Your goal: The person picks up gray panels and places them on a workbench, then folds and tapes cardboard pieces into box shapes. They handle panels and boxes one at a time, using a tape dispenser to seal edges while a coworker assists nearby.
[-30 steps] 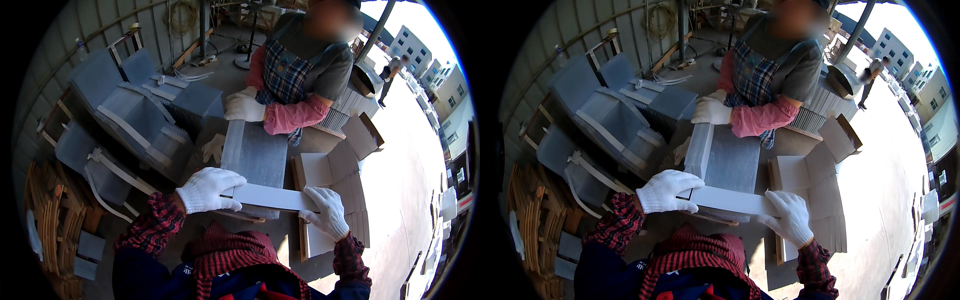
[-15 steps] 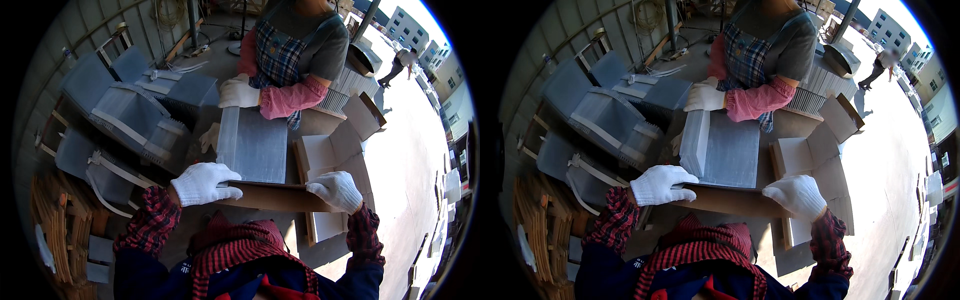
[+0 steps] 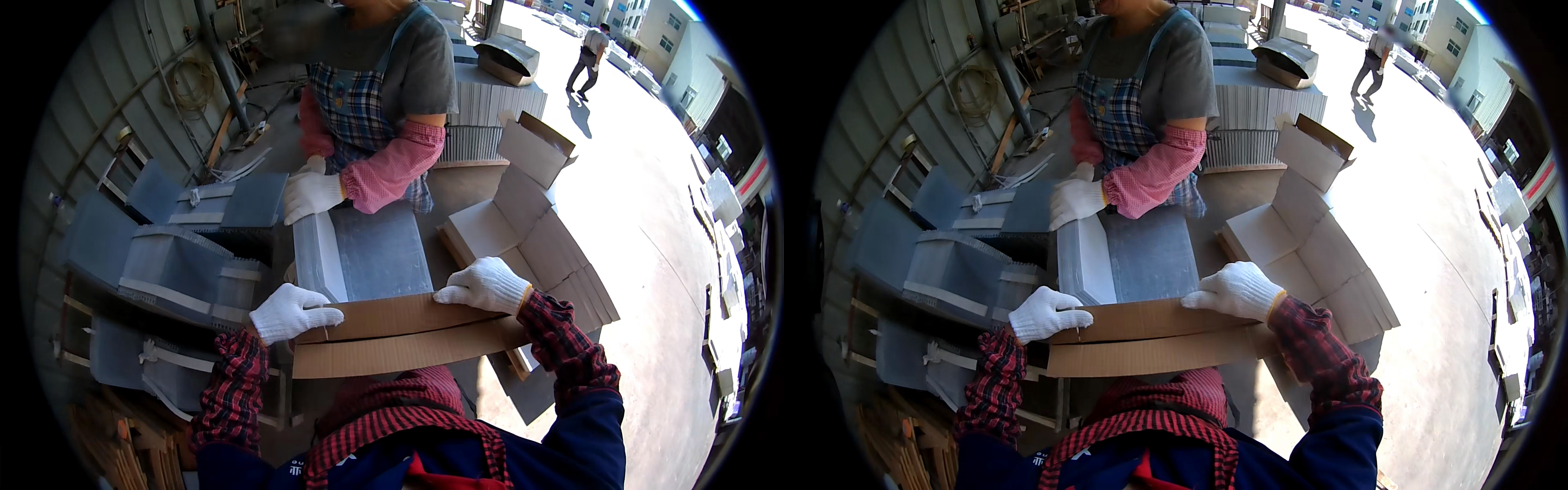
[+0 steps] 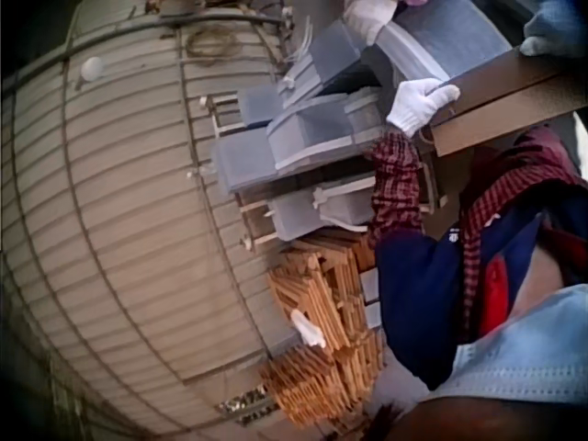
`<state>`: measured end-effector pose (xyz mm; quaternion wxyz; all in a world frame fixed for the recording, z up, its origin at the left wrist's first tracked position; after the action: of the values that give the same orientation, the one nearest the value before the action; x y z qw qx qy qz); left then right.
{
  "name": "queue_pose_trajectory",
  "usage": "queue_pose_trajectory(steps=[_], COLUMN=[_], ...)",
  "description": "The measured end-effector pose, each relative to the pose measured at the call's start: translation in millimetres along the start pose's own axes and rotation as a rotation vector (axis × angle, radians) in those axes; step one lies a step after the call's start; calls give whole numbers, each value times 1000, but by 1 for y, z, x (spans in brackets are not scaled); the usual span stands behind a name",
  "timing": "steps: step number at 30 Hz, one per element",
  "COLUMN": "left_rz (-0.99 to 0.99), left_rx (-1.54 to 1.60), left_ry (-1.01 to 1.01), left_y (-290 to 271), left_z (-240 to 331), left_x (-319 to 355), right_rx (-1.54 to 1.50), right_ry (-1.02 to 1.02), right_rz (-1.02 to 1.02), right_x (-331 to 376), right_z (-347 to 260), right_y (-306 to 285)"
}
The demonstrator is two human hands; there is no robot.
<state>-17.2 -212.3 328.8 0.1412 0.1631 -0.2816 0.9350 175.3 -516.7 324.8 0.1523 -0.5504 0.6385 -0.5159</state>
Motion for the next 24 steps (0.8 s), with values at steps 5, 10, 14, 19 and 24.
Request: queue_pose_trajectory(steps=[5, 10, 14, 19, 24], left_rz=[593, 609, 327, 289, 383], left_rx=[-793, -971, -847, -895, -961], left_ry=[303, 375, 258, 299, 257], left_y=[19, 38, 55, 57, 53], left_z=[24, 48, 38, 28, 25], left_x=[12, 1, -1, -19, -24], right_rx=[-10, 41, 8, 87, 371], right_ry=[-9, -10, -65, -157, -223], right_rz=[-4, 112, 66, 260, 636], right_x=[-9, -29, -46, -39, -3], right_z=[3, 17, 16, 25, 14], right_y=[10, -9, -12, -5, -12])
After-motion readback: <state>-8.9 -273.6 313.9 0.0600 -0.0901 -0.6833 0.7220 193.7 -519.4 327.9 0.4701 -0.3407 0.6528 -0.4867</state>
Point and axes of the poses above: each hand's wrist, its own x-axis away from the middle knuckle, its own y-axis out of the palm, z = x × y, the point moved 2 cm from there along -x, towards the middle knuckle, and after that the axes turned 12 degrees about -z, right-handed, at the moved point
